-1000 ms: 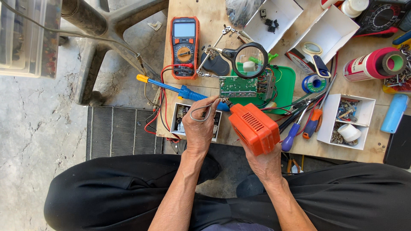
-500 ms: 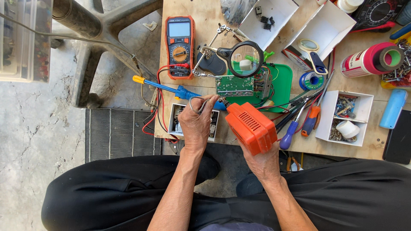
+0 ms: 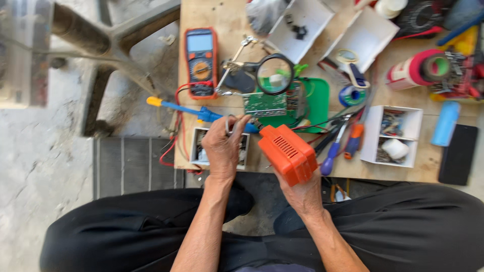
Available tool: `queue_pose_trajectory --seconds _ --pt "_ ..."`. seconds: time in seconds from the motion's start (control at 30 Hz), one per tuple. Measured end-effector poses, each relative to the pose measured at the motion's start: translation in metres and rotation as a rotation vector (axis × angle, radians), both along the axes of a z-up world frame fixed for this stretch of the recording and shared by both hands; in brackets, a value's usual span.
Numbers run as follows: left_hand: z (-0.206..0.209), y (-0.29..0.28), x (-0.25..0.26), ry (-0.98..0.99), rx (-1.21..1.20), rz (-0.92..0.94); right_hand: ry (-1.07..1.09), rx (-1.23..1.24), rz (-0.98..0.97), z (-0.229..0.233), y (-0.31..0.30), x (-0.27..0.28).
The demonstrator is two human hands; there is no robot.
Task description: The person uses a heat gun to apply heat to a green circuit board while holding a wire with pliers. They then use a soldering iron to work on the board's components. The person also handles a multimeter and various small electronic parts on the cluttered workbench.
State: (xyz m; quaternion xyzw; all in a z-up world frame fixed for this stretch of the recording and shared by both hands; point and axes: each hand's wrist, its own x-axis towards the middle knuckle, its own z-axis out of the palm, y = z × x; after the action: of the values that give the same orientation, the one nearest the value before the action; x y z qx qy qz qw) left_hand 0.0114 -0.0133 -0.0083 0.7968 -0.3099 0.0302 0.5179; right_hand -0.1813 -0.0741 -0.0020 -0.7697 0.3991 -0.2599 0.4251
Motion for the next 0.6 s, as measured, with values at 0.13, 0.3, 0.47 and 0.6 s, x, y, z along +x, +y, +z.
queue_pose_trajectory --seconds 0.13,0.3,0.47,0.6 --pt "0.004 -0.001 -0.005 0.005 -0.003 -0.007 -0.102 -0.051 -0.111 0.040 -0.008 0.002" --pt "0.005 0.002 -0.014 0.022 -0.033 -0.057 -0.306 0.169 -0.180 0.055 -0.023 -0.026" --pt "-0.017 0.000 -0.007 -0.002 -0.070 0.014 -0.465 0.746 -0.716 -0.003 -0.087 -0.073" --pt "-0.021 0.001 0.000 0.073 -0.050 0.091 -0.412 0.831 -0.627 -0.028 -0.149 -0.111"
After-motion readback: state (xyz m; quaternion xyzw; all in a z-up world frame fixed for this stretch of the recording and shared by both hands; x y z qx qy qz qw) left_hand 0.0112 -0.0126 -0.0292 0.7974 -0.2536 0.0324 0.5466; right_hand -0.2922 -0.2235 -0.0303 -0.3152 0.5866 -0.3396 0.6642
